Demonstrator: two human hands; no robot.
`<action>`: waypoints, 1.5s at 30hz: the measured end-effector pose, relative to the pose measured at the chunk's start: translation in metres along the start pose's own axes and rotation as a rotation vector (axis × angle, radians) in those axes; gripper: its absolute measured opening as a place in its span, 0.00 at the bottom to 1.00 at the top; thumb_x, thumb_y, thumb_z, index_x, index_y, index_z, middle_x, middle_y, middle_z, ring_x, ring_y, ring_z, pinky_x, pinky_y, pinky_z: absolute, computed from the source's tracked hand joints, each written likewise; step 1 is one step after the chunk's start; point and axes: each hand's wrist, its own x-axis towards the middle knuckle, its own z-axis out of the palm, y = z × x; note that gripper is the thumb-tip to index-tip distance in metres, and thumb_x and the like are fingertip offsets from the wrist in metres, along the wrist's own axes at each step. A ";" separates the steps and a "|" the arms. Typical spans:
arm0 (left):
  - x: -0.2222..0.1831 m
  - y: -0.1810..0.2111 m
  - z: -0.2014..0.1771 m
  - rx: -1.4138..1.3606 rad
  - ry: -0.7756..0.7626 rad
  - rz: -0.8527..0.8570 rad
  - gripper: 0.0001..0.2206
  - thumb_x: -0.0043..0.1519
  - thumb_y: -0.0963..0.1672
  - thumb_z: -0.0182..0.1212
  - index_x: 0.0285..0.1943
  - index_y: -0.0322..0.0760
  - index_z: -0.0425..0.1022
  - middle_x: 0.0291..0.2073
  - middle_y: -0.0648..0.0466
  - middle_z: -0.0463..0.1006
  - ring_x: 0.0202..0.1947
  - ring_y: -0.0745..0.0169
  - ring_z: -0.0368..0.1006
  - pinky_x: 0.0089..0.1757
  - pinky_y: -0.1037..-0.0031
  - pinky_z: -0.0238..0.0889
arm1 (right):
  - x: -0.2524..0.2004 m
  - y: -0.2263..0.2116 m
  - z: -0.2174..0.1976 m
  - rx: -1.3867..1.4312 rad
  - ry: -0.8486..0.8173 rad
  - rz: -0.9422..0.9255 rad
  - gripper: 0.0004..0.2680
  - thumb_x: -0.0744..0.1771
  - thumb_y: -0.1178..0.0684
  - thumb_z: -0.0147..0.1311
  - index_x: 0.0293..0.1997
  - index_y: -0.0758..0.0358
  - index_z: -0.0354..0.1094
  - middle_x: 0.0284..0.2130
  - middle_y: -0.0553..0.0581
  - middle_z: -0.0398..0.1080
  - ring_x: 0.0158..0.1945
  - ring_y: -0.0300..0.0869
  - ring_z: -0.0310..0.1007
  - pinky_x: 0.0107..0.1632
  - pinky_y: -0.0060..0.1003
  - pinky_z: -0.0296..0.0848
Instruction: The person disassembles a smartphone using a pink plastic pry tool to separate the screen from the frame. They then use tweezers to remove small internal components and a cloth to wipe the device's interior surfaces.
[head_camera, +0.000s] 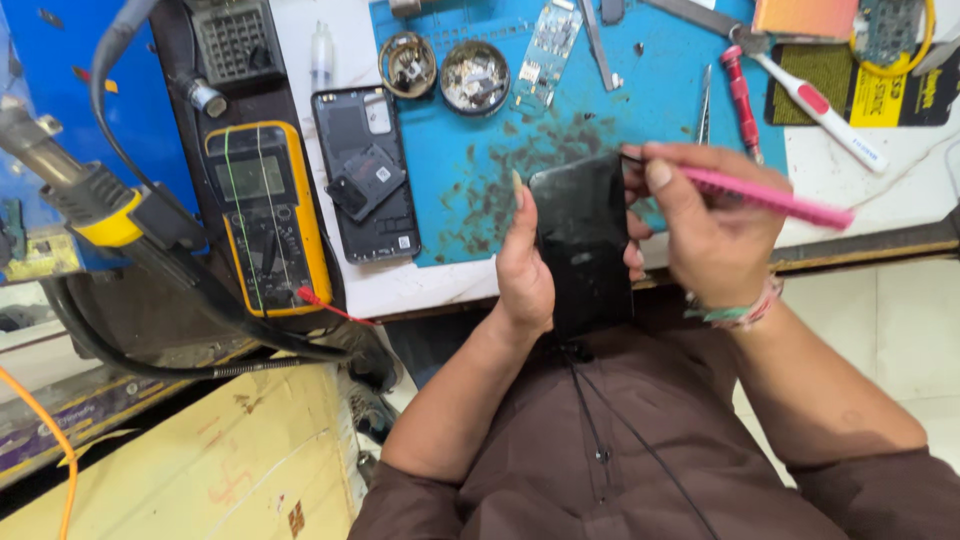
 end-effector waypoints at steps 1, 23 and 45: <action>-0.004 -0.001 0.001 -0.027 0.013 -0.011 0.41 0.74 0.63 0.32 0.72 0.21 0.62 0.47 0.39 0.78 0.42 0.54 0.78 0.47 0.64 0.73 | 0.003 -0.002 -0.001 0.060 0.002 0.055 0.06 0.74 0.60 0.56 0.55 0.72 0.71 0.45 0.64 0.78 0.41 0.42 0.81 0.45 0.37 0.82; 0.028 0.046 0.019 0.415 -0.240 0.023 0.38 0.63 0.59 0.61 0.72 0.26 0.63 0.59 0.45 0.76 0.50 0.55 0.78 0.51 0.62 0.75 | 0.028 -0.011 -0.030 0.566 -0.009 0.227 0.04 0.73 0.62 0.56 0.50 0.72 0.73 0.40 0.63 0.77 0.47 0.49 0.80 0.56 0.47 0.78; 0.056 0.060 0.020 1.952 -0.081 1.383 0.27 0.57 0.47 0.83 0.53 0.48 0.63 0.59 0.50 0.60 0.55 0.51 0.64 0.51 0.59 0.64 | 0.016 -0.012 -0.011 0.292 -0.061 -0.147 0.04 0.73 0.62 0.57 0.52 0.71 0.72 0.45 0.63 0.77 0.49 0.44 0.80 0.59 0.37 0.78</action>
